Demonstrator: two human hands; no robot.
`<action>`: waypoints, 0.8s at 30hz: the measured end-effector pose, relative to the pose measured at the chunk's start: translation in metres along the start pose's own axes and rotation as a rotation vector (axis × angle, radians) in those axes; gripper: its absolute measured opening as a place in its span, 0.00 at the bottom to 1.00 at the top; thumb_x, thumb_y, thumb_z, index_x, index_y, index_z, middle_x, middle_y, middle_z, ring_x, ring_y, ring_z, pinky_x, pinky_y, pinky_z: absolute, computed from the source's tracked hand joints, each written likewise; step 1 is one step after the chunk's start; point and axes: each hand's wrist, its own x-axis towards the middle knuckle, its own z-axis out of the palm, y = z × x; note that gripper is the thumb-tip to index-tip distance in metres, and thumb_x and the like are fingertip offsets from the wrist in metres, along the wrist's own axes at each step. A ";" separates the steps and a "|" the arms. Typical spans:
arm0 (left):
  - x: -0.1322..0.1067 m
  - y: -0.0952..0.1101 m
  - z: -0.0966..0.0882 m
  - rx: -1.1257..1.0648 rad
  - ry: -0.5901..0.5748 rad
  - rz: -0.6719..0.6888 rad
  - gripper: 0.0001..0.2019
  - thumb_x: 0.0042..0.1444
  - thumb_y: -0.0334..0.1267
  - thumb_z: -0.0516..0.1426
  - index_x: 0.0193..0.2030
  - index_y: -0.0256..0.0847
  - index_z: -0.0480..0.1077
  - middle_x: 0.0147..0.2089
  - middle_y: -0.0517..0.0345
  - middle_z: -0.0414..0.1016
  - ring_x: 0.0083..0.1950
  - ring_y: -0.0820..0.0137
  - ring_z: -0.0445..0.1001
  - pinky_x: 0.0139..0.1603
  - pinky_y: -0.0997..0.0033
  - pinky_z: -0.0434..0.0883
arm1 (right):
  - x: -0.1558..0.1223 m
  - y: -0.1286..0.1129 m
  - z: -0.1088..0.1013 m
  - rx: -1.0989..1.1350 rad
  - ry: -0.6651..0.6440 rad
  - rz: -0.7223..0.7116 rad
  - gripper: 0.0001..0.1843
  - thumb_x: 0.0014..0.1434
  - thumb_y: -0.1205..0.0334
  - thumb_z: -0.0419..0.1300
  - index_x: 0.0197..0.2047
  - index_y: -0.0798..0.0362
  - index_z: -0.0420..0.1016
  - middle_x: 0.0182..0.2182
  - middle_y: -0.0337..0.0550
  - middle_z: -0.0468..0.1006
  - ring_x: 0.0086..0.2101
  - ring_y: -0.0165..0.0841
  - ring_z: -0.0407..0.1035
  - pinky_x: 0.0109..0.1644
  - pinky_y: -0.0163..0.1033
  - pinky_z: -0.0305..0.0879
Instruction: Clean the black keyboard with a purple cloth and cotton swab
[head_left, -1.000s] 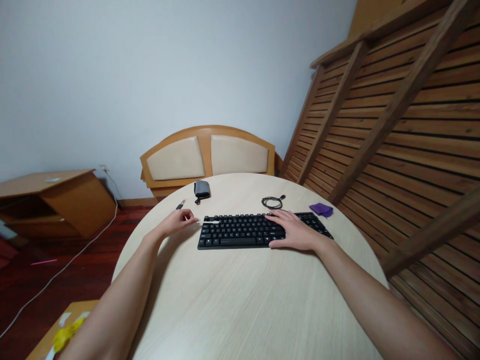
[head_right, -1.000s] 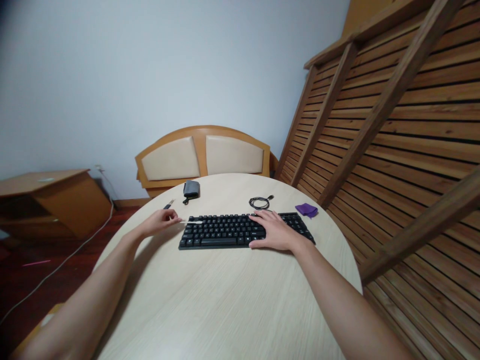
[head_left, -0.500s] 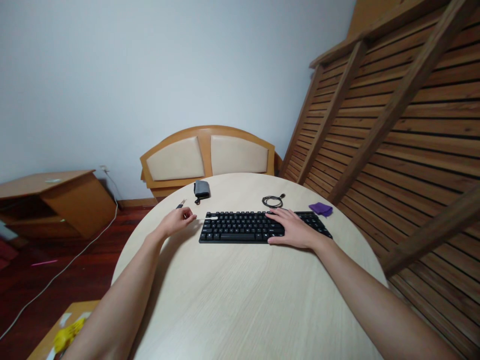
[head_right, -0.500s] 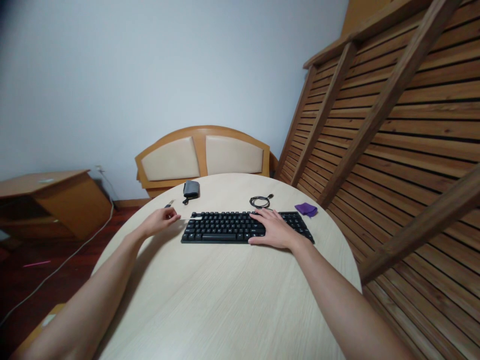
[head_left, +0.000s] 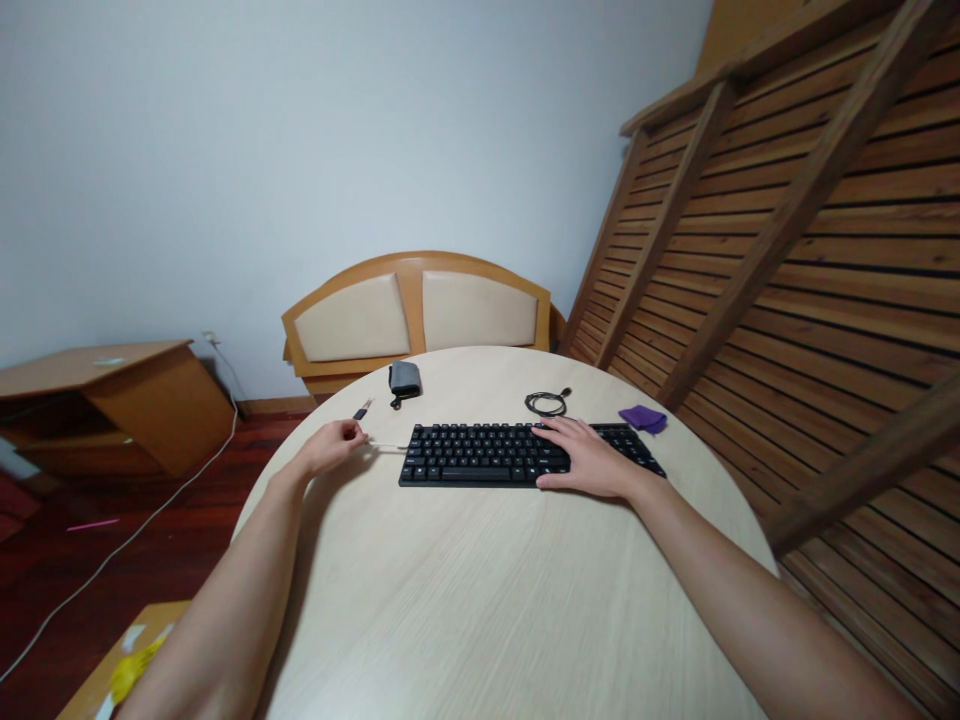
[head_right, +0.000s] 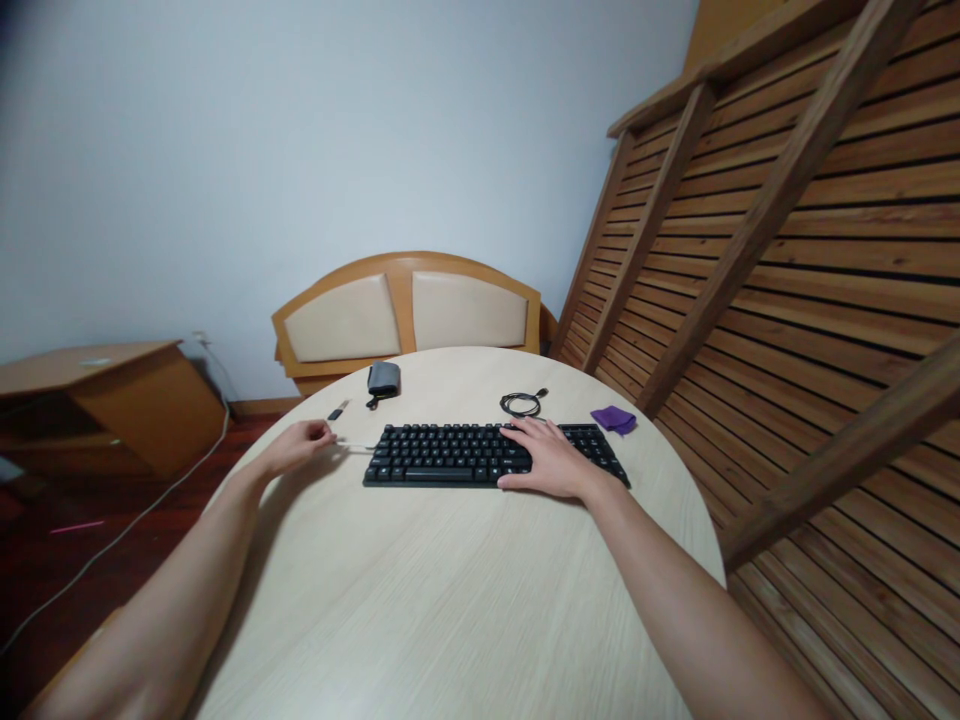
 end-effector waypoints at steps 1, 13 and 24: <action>0.000 0.000 0.000 0.022 0.000 -0.005 0.20 0.47 0.57 0.55 0.26 0.40 0.69 0.24 0.57 0.70 0.27 0.67 0.66 0.29 0.70 0.59 | 0.000 -0.001 -0.001 0.006 0.002 -0.001 0.50 0.50 0.29 0.63 0.70 0.45 0.63 0.70 0.50 0.57 0.68 0.54 0.48 0.71 0.63 0.41; 0.001 0.003 0.003 -0.066 0.006 0.032 0.20 0.47 0.58 0.56 0.26 0.39 0.69 0.24 0.59 0.69 0.27 0.68 0.65 0.28 0.71 0.59 | 0.000 0.003 0.002 -0.007 0.012 -0.009 0.49 0.50 0.30 0.63 0.70 0.44 0.63 0.70 0.50 0.57 0.68 0.54 0.49 0.71 0.62 0.43; 0.001 0.015 0.007 0.025 -0.039 0.100 0.24 0.51 0.61 0.52 0.29 0.39 0.71 0.27 0.56 0.73 0.30 0.65 0.67 0.31 0.68 0.62 | 0.001 0.001 0.001 -0.009 -0.001 -0.004 0.50 0.50 0.28 0.62 0.70 0.45 0.62 0.71 0.50 0.56 0.68 0.53 0.48 0.72 0.62 0.41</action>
